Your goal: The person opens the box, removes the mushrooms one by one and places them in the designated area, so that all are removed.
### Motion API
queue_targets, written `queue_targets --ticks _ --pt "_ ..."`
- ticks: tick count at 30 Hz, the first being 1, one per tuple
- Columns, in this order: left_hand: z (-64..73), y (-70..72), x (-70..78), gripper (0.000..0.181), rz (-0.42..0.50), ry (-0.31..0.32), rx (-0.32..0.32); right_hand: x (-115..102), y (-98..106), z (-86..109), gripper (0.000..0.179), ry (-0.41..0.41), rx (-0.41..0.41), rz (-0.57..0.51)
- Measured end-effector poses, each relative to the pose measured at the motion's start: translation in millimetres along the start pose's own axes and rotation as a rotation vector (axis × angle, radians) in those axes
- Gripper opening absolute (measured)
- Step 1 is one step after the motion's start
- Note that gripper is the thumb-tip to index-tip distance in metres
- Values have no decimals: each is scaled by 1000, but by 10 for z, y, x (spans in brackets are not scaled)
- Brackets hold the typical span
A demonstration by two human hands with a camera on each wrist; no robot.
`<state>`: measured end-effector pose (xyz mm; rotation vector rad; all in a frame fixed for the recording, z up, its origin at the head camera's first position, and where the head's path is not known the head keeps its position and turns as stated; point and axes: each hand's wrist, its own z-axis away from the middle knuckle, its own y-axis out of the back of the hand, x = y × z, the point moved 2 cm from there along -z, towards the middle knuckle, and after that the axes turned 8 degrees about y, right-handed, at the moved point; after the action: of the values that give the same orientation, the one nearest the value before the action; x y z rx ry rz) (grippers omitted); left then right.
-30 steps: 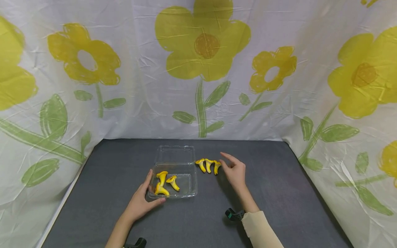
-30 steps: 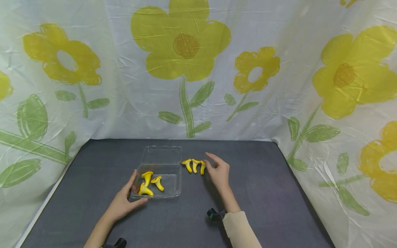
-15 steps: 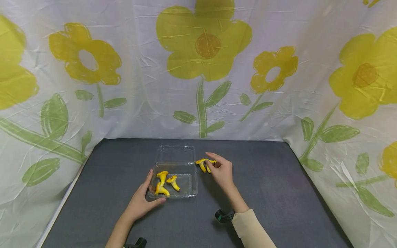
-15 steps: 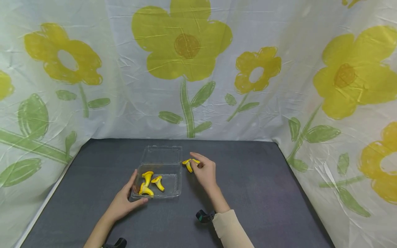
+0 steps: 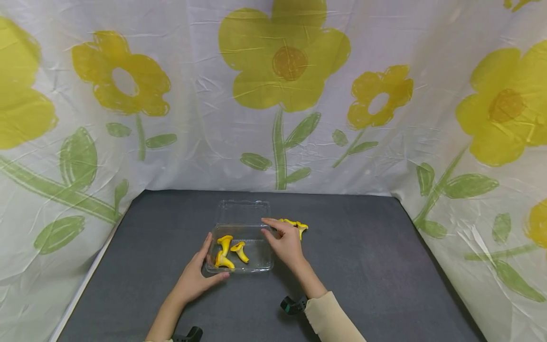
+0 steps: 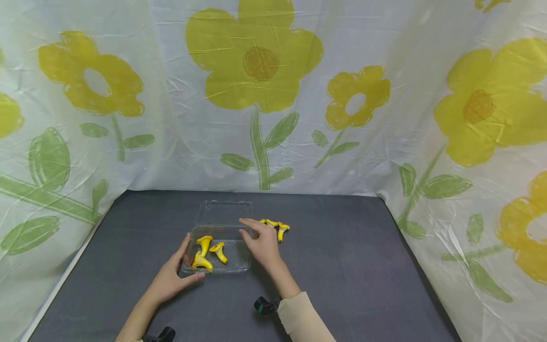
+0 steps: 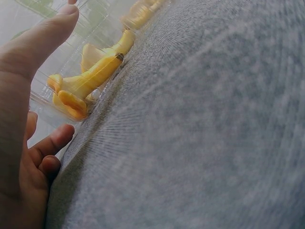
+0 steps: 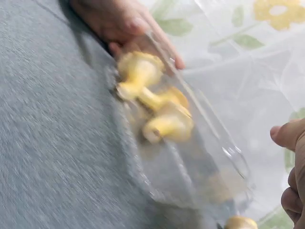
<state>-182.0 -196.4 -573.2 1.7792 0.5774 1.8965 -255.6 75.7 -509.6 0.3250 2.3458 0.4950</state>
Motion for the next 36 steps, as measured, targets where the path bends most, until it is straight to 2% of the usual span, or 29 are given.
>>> queue_targets --ticks 6,13,23,36 --pt "-5 -6 20 125 -4 7 -1 -66 -178 15 28 -6 -103 -9" --pt "-22 -11 42 125 -4 5 5 -127 -362 28 27 -52 -233 -48" --pt "2 -12 28 125 -6 -1 4 -138 -449 44 25 -62 -408 111" --pt "5 -9 14 124 -8 -10 1 -212 -493 11 20 -69 -478 247"
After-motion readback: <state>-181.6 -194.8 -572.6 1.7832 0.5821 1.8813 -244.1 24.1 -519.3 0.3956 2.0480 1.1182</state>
